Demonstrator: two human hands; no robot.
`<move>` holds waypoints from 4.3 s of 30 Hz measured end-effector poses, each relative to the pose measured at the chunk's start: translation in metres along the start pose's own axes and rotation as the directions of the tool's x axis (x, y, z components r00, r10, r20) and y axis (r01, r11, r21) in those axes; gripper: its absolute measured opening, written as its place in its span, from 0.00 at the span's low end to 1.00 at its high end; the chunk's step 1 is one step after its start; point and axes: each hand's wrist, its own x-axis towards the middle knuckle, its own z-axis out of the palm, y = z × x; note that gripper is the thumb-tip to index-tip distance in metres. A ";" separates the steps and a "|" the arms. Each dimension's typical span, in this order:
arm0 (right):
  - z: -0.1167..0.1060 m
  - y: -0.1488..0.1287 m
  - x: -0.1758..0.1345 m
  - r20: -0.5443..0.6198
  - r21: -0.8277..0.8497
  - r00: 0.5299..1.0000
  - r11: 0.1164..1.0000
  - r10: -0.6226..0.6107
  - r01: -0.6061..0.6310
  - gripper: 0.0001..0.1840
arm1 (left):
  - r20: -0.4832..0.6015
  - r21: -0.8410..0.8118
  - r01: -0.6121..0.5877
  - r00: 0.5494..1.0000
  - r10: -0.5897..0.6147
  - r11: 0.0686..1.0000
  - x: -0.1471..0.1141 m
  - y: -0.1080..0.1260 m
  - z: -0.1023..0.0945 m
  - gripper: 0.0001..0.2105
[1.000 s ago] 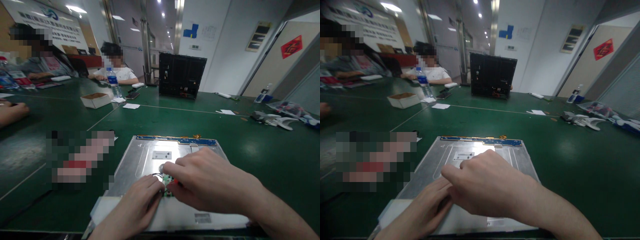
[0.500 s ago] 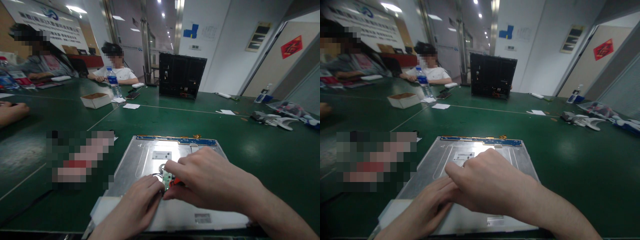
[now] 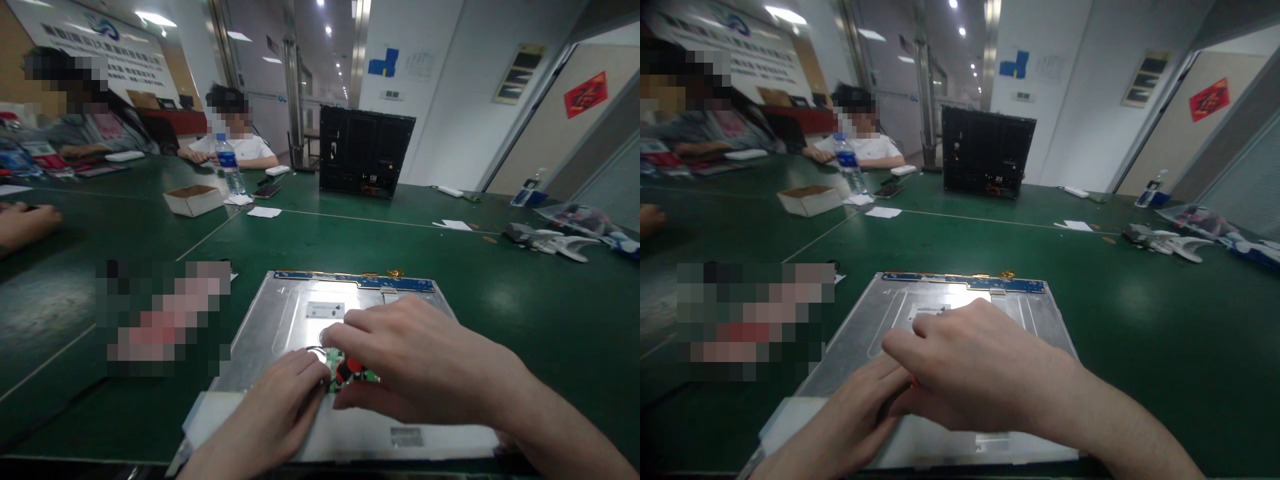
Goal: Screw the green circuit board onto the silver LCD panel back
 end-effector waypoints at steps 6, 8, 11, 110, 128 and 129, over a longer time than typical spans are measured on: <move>0.004 0.003 0.001 -0.026 -0.082 0.998 0.995 0.061 -0.063 0.11 | -0.004 0.002 -0.012 1.000 0.012 1.000 0.000 -0.002 0.001 0.10; 0.004 0.002 0.001 -0.020 -0.088 0.998 0.994 0.057 -0.059 0.07 | -0.011 0.006 -0.013 1.000 0.013 1.000 0.000 -0.002 0.000 0.09; 0.001 0.000 0.001 -0.002 -0.034 0.999 0.999 0.036 -0.036 0.04 | -0.001 -0.001 -0.011 1.000 0.011 1.000 0.001 0.000 -0.001 0.09; -0.003 -0.005 -0.002 -0.002 0.017 1.000 1.000 0.003 -0.003 0.10 | -0.014 0.008 -0.003 1.000 0.003 1.000 0.001 0.001 -0.001 0.09; 0.000 -0.004 -0.001 -0.026 0.025 1.000 1.000 0.002 -0.001 0.16 | 0.012 0.007 -0.023 1.000 0.023 1.000 0.000 -0.002 -0.001 0.10; 0.000 -0.003 -0.001 -0.027 0.016 1.000 1.000 0.014 -0.014 0.18 | 0.014 0.004 -0.028 1.000 0.028 1.000 0.000 -0.002 -0.001 0.10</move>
